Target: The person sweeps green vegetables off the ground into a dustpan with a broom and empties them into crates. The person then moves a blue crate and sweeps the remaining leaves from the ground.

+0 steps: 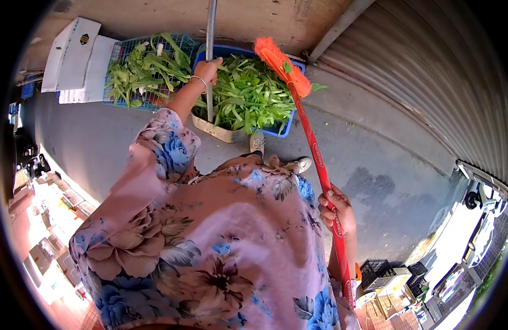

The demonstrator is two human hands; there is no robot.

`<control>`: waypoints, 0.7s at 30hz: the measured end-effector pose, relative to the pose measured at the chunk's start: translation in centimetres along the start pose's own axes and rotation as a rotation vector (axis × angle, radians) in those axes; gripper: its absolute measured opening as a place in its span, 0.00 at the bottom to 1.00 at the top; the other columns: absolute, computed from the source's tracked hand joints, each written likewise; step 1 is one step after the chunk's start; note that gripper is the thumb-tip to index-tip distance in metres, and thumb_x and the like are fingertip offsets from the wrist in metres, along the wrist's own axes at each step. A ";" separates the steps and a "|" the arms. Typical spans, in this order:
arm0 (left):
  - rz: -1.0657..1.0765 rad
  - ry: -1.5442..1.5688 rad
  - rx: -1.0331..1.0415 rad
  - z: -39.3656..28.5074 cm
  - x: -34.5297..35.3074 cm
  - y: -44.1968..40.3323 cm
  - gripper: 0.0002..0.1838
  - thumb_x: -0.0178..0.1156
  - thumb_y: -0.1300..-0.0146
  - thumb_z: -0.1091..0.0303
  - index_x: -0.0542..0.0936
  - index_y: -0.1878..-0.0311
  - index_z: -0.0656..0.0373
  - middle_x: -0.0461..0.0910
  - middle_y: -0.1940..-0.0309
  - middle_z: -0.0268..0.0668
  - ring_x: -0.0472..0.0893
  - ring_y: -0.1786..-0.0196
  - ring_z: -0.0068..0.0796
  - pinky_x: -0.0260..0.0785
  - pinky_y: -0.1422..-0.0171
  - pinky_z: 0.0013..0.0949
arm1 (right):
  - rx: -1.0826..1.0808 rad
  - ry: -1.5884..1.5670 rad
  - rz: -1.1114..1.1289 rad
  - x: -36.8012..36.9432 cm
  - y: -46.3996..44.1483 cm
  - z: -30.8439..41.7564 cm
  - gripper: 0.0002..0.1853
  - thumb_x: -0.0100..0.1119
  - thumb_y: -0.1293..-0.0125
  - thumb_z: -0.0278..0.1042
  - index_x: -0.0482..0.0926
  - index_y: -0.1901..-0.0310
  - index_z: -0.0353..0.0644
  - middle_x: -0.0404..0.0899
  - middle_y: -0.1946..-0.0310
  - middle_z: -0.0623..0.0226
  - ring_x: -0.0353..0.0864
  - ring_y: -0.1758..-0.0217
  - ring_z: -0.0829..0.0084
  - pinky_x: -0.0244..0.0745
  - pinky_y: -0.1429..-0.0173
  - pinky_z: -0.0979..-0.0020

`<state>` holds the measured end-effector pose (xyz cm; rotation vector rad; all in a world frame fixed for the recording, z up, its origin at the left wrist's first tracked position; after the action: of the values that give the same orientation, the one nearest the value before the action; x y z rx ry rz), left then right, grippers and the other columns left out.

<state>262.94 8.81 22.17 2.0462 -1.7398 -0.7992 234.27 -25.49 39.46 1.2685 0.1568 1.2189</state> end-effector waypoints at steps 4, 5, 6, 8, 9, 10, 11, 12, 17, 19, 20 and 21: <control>-0.104 0.004 0.040 -2.0 -2.6 0.8 0.19 0.57 0.49 0.58 0.65 0.87 0.58 0.59 0.95 0.33 0.60 0.94 0.28 0.55 0.85 0.32 | -0.026 -0.013 -0.024 -0.3 1.4 -0.6 0.17 0.43 0.40 0.28 0.61 0.48 0.39 0.63 0.79 0.68 0.57 0.90 0.86 0.54 0.92 0.86; -0.142 0.007 0.019 -2.3 -3.4 1.5 0.19 0.57 0.49 0.58 0.65 0.87 0.58 0.60 0.95 0.33 0.60 0.94 0.27 0.55 0.86 0.32 | -0.027 -0.015 -0.030 -0.6 1.7 -0.7 0.17 0.43 0.40 0.28 0.61 0.48 0.40 0.64 0.79 0.68 0.57 0.90 0.86 0.53 0.92 0.87; -0.176 0.034 0.038 -1.7 -3.9 1.6 0.19 0.57 0.49 0.58 0.66 0.87 0.58 0.60 0.96 0.33 0.61 0.94 0.27 0.55 0.87 0.32 | -0.024 -0.013 -0.040 -0.9 2.0 -0.8 0.17 0.43 0.40 0.28 0.61 0.48 0.39 0.64 0.79 0.68 0.57 0.90 0.86 0.53 0.92 0.87; -0.212 0.063 0.056 -0.8 -4.8 2.1 0.19 0.57 0.49 0.59 0.66 0.88 0.58 0.59 0.96 0.33 0.61 0.94 0.27 0.54 0.87 0.31 | -0.011 0.005 -0.066 -0.7 3.0 -0.9 0.17 0.43 0.40 0.28 0.62 0.48 0.39 0.64 0.79 0.68 0.57 0.91 0.86 0.54 0.92 0.86; -0.240 0.068 0.080 -0.8 -5.2 2.9 0.19 0.57 0.49 0.59 0.66 0.88 0.58 0.59 0.96 0.32 0.61 0.94 0.26 0.54 0.87 0.31 | 0.005 0.026 -0.094 -0.5 3.4 -0.9 0.17 0.43 0.40 0.28 0.62 0.48 0.39 0.64 0.80 0.68 0.57 0.91 0.86 0.54 0.92 0.86; -0.270 0.073 0.103 -0.8 -5.7 3.7 0.19 0.57 0.49 0.59 0.66 0.89 0.57 0.58 0.96 0.32 0.60 0.94 0.26 0.53 0.87 0.30 | 0.017 0.046 -0.107 -0.4 3.9 -0.8 0.19 0.44 0.40 0.28 0.61 0.47 0.39 0.63 0.80 0.68 0.57 0.91 0.86 0.54 0.92 0.86; -0.274 0.074 0.101 -0.7 -6.2 4.0 0.19 0.57 0.49 0.59 0.66 0.89 0.57 0.58 0.96 0.32 0.60 0.94 0.26 0.53 0.87 0.30 | 0.021 0.049 -0.107 -0.1 4.5 -0.7 0.19 0.44 0.40 0.28 0.61 0.47 0.39 0.63 0.80 0.68 0.57 0.91 0.86 0.54 0.92 0.86; -0.242 0.099 0.120 -0.8 -6.8 4.5 0.19 0.58 0.50 0.59 0.65 0.89 0.58 0.61 0.95 0.33 0.62 0.93 0.25 0.54 0.87 0.29 | 0.038 0.097 -0.114 0.3 5.2 -0.6 0.20 0.44 0.40 0.28 0.60 0.46 0.39 0.63 0.80 0.69 0.57 0.91 0.86 0.54 0.91 0.86; -0.182 0.279 0.128 -3.5 -8.4 8.1 0.20 0.58 0.51 0.61 0.64 0.90 0.57 0.61 0.96 0.33 0.61 0.94 0.25 0.53 0.88 0.28 | 0.119 0.378 -0.152 2.9 6.9 0.8 0.25 0.46 0.41 0.28 0.55 0.42 0.40 0.63 0.81 0.69 0.57 0.91 0.85 0.54 0.90 0.86; -0.188 0.335 0.137 -3.5 -9.1 9.2 0.18 0.57 0.50 0.63 0.65 0.90 0.58 0.60 0.96 0.32 0.60 0.94 0.24 0.52 0.88 0.28 | 0.141 0.473 -0.155 3.4 5.9 1.3 0.25 0.45 0.41 0.27 0.55 0.41 0.41 0.64 0.82 0.69 0.57 0.91 0.85 0.54 0.90 0.85; -0.192 0.360 0.148 -3.5 -9.0 9.8 0.17 0.57 0.50 0.64 0.67 0.88 0.59 0.61 0.96 0.32 0.60 0.94 0.24 0.52 0.88 0.27 | 0.124 0.638 -0.115 3.1 4.5 1.9 0.25 0.45 0.41 0.27 0.55 0.41 0.41 0.64 0.82 0.70 0.58 0.91 0.85 0.54 0.90 0.85; -0.194 0.387 0.160 -3.3 -9.3 10.1 0.15 0.57 0.50 0.65 0.69 0.87 0.61 0.61 0.95 0.32 0.60 0.94 0.23 0.52 0.88 0.27 | 0.103 0.802 -0.073 3.0 2.8 2.0 0.24 0.44 0.41 0.27 0.56 0.42 0.42 0.64 0.82 0.70 0.58 0.91 0.85 0.54 0.89 0.84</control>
<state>256.14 15.61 32.54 2.3137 -1.4456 -0.2893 235.21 -25.07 43.91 0.7847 0.8461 1.6118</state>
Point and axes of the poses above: each hand's wrist, its own y-axis away from the middle knuckle, its own x-axis out of the palm, z = x × y, the point moved 3 cm from there along -y, towards the middle knuckle
